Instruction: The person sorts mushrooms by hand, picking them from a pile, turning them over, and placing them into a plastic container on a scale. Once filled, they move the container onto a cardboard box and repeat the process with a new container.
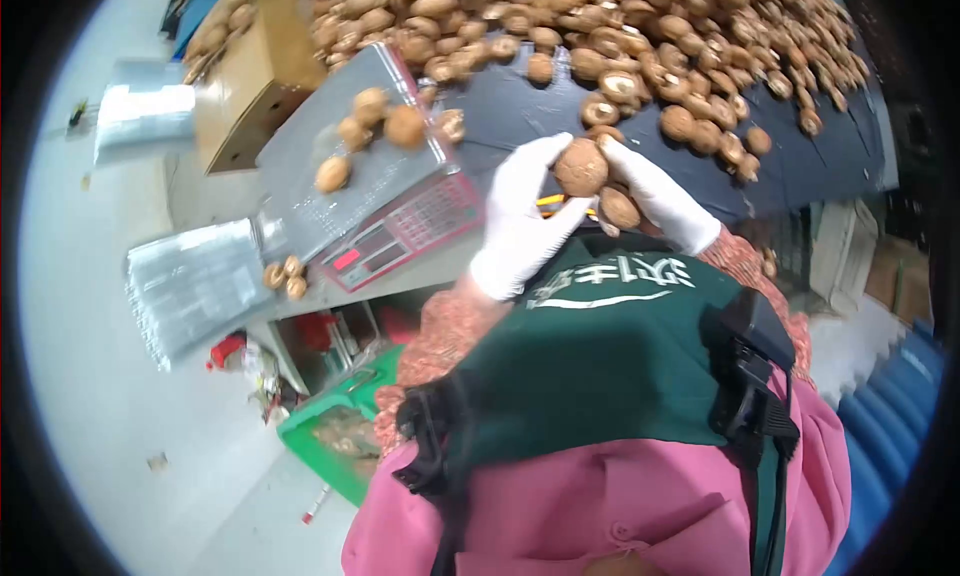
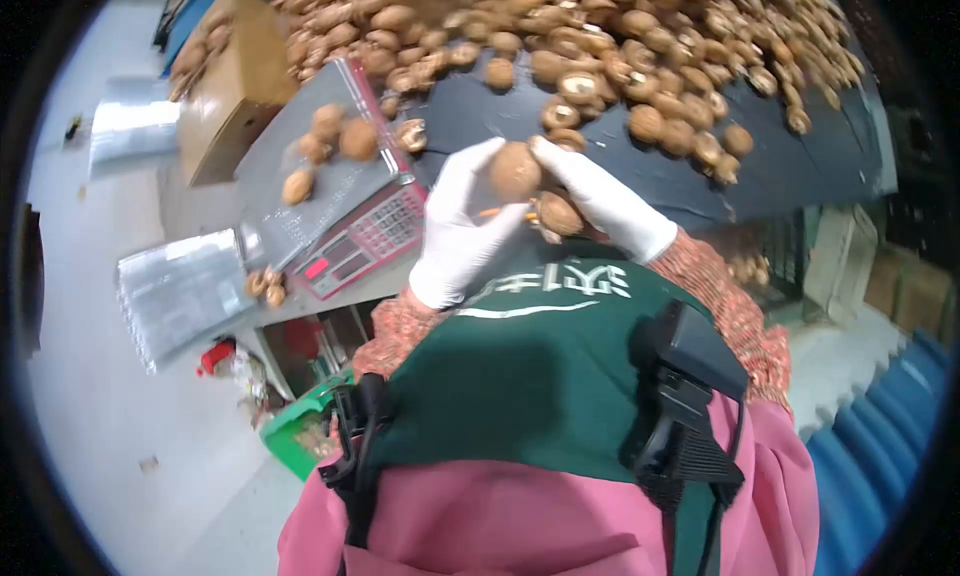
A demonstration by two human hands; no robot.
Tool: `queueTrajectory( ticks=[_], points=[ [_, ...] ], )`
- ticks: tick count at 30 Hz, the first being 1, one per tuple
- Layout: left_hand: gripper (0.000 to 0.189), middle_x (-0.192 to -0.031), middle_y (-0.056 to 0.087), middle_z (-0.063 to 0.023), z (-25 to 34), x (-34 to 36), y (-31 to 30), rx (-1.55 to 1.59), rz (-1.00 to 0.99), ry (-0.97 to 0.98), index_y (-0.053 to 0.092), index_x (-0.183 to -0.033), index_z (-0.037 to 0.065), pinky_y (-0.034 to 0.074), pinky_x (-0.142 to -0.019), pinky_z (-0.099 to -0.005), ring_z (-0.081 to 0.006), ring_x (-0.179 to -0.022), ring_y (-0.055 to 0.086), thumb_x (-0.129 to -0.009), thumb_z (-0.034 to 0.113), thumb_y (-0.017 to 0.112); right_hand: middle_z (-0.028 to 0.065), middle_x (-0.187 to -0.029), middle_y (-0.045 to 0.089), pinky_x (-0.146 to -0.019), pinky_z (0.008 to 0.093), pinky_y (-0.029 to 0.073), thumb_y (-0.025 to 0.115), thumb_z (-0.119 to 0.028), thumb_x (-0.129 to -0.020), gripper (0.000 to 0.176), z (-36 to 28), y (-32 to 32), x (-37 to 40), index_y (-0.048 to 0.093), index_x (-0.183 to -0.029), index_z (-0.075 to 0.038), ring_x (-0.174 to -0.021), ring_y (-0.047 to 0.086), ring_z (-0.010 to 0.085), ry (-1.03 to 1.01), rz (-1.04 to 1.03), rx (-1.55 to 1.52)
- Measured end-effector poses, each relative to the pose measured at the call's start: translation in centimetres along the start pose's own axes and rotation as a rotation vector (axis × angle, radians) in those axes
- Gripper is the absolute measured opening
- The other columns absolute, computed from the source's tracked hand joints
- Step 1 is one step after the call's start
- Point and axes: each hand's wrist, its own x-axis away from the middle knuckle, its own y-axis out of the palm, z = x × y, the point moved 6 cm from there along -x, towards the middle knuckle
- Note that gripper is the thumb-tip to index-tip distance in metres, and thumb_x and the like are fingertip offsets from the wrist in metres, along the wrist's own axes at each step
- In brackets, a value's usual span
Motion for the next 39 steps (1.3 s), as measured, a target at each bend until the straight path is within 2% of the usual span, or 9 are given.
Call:
queueTrajectory(
  ticks=[3, 4, 9, 12, 20, 27, 33, 35, 39],
  points=[
    [0.059, -0.122, 0.061, -0.0119, -1.2, 1.9, -3.7, 0.041, 0.19, -0.018, 0.057, -0.131, 0.0, 0.049, -0.099, -0.0325, -0.0211, -0.115, 0.061, -0.076, 0.003, 0.08, 0.0103, -0.111, 0.066, -0.071, 0.028, 0.055, 0.054, -0.046, -0.102, 0.055, -0.4, 1.4, -2.5, 0.051, -0.135, -0.002, -0.089, 0.066, 0.0154, 0.031, -0.031, 0.1],
    [0.058, -0.117, 0.063, -0.0139, -1.2, 2.0, -5.9, -0.039, 0.305, 0.004, 0.06, -0.126, 0.002, 0.046, -0.099, -0.0405, -0.0312, -0.111, 0.06, -0.074, 0.012, 0.083, 0.0114, -0.112, 0.065, -0.074, 0.0286, 0.055, 0.056, -0.046, -0.101, 0.057, -0.9, 1.9, -3.2, 0.049, -0.137, -0.002, -0.091, 0.066, 0.0169, 0.015, -0.092, 0.09],
    [0.06, -0.12, 0.061, -0.0148, -4.3, 4.2, -14.6, -0.664, 0.662, -0.039, 0.058, -0.128, 0.003, 0.042, -0.102, -0.0423, -0.0331, -0.115, 0.057, -0.074, 0.01, 0.084, 0.0112, -0.123, 0.058, -0.095, 0.0329, 0.05, 0.066, -0.009, -0.089, 0.05, -2.8, 5.8, -5.9, 0.049, -0.136, -0.004, -0.109, 0.059, 0.0169, -0.241, -0.075, 0.299],
    [0.059, -0.12, 0.063, -0.0111, -7.7, 4.0, -16.8, -0.849, 0.578, -0.148, 0.059, -0.128, 0.005, 0.031, -0.112, -0.0512, -0.031, -0.118, 0.055, -0.078, 0.027, 0.081, 0.0108, -0.128, 0.054, -0.099, 0.0302, 0.049, 0.06, -0.004, -0.091, 0.048, -2.9, 8.8, -8.1, 0.044, -0.137, -0.001, -0.113, 0.059, 0.0164, -0.357, -0.102, 0.673],
    [0.053, -0.121, 0.064, -0.0098, -7.1, 5.4, -17.4, -0.707, 0.624, -0.08, 0.061, -0.126, 0.008, 0.03, -0.114, -0.0506, -0.0279, -0.119, 0.056, -0.079, 0.024, 0.08, 0.0079, -0.111, 0.066, -0.09, 0.0368, 0.051, 0.068, -0.005, -0.081, 0.037, -2.8, 15.6, -12.1, 0.061, -0.117, -0.01, -0.1, 0.064, 0.0264, -0.989, 0.067, 1.261],
    [0.053, -0.122, 0.063, -0.0123, -7.1, 5.6, -17.7, -0.65, 0.629, -0.1, 0.06, -0.127, 0.007, 0.033, -0.113, -0.0506, -0.0305, -0.118, 0.057, -0.079, 0.019, 0.08, 0.0082, -0.126, 0.061, -0.111, 0.048, 0.036, 0.071, -0.014, -0.078, 0.039, -1.6, 18.5, -14.9, 0.062, -0.116, -0.013, -0.129, 0.052, 0.0293, -1.295, 0.044, 1.817],
    [0.053, -0.122, 0.064, -0.0126, -7.6, 6.5, -18.6, -0.644, 0.634, -0.118, 0.06, -0.128, 0.005, 0.036, -0.11, -0.0468, -0.0319, -0.116, 0.058, -0.08, 0.015, 0.08, 0.0146, -0.136, 0.057, -0.116, 0.0476, 0.032, 0.071, -0.014, -0.078, 0.05, -6.6, 12.2, -8.8, 0.061, -0.127, -0.01, -0.133, 0.048, 0.0338, -1.132, 0.173, 1.609],
    [0.054, -0.123, 0.064, -0.0111, -7.5, 6.4, -18.5, -0.657, 0.629, -0.116, 0.06, -0.128, 0.006, 0.035, -0.111, -0.0478, -0.0307, -0.117, 0.058, -0.079, 0.015, 0.08, 0.0141, -0.126, 0.064, -0.111, 0.0466, 0.039, 0.07, -0.006, -0.078, 0.046, -8.3, 5.9, -7.0, 0.063, -0.124, -0.008, -0.124, 0.057, 0.0333, -1.195, 0.439, 1.667],
    [0.043, -0.123, 0.065, -0.014, -5.8, 5.3, -17.7, -0.56, 0.62, -0.101, 0.063, -0.125, 0.002, 0.041, -0.106, -0.0419, -0.0303, -0.115, 0.059, -0.084, 0.005, 0.074, 0.0118, -0.121, 0.068, -0.097, 0.0316, 0.051, 0.063, -0.004, -0.093, 0.028, -11.3, -8.1, 0.2, 0.065, -0.121, 0.0, -0.112, 0.064, 0.0202, -0.991, 0.964, 1.038]
  ],
)
